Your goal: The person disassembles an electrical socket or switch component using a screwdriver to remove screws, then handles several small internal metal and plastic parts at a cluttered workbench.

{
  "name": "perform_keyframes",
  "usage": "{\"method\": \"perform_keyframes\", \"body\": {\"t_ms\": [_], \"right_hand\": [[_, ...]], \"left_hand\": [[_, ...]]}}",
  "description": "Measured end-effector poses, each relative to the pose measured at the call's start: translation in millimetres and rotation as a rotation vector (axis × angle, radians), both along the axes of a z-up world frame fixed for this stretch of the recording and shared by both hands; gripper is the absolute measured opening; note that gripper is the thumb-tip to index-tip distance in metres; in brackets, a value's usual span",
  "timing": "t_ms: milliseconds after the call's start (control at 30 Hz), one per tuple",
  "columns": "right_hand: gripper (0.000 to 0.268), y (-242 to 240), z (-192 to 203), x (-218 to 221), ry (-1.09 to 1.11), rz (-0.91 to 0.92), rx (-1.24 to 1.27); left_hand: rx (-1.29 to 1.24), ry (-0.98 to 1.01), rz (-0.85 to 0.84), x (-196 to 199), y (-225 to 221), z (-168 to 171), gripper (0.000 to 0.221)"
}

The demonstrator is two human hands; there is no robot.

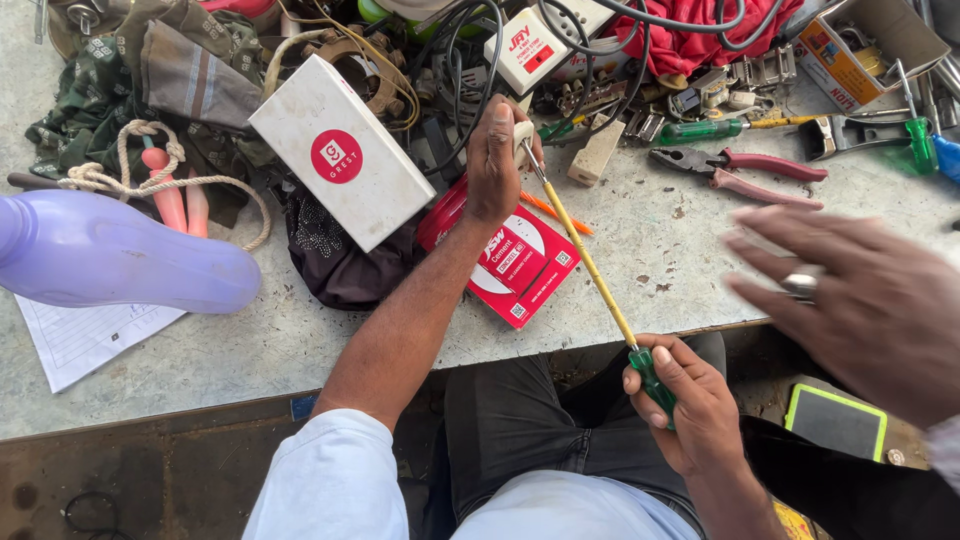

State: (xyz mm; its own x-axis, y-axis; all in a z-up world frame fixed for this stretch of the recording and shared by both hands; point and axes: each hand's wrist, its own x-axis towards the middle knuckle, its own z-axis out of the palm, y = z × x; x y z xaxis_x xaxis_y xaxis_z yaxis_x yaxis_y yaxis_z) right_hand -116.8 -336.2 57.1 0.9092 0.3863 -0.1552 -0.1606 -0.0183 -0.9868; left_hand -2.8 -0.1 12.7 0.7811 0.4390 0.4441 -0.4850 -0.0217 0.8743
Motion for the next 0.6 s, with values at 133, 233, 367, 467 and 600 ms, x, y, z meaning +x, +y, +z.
{"method": "perform_keyframes", "body": {"t_ms": [133, 233, 367, 467, 600], "right_hand": [[0.025, 7, 13, -1, -0.416, -0.045, -0.251], [0.028, 9, 25, -8, -1.013, -0.113, -0.568], [0.029, 8, 30, -10, -0.939, -0.11, -0.552], [0.028, 6, 25, -10, -0.936, -0.093, -0.544], [0.027, 4, 20, -14, -0.927, -0.08, -0.54]], "left_hand": [[0.004, 0.014, -0.003, -2, 0, -2, 0.055], [-0.001, 0.003, -0.014, 0, 1, -7, 0.056], [-0.032, 0.005, -0.02, 2, 2, -6, 0.057], [-0.039, 0.006, -0.021, 1, 2, -5, 0.058], [-0.103, 0.021, -0.031, 2, 2, -5, 0.06]]}}
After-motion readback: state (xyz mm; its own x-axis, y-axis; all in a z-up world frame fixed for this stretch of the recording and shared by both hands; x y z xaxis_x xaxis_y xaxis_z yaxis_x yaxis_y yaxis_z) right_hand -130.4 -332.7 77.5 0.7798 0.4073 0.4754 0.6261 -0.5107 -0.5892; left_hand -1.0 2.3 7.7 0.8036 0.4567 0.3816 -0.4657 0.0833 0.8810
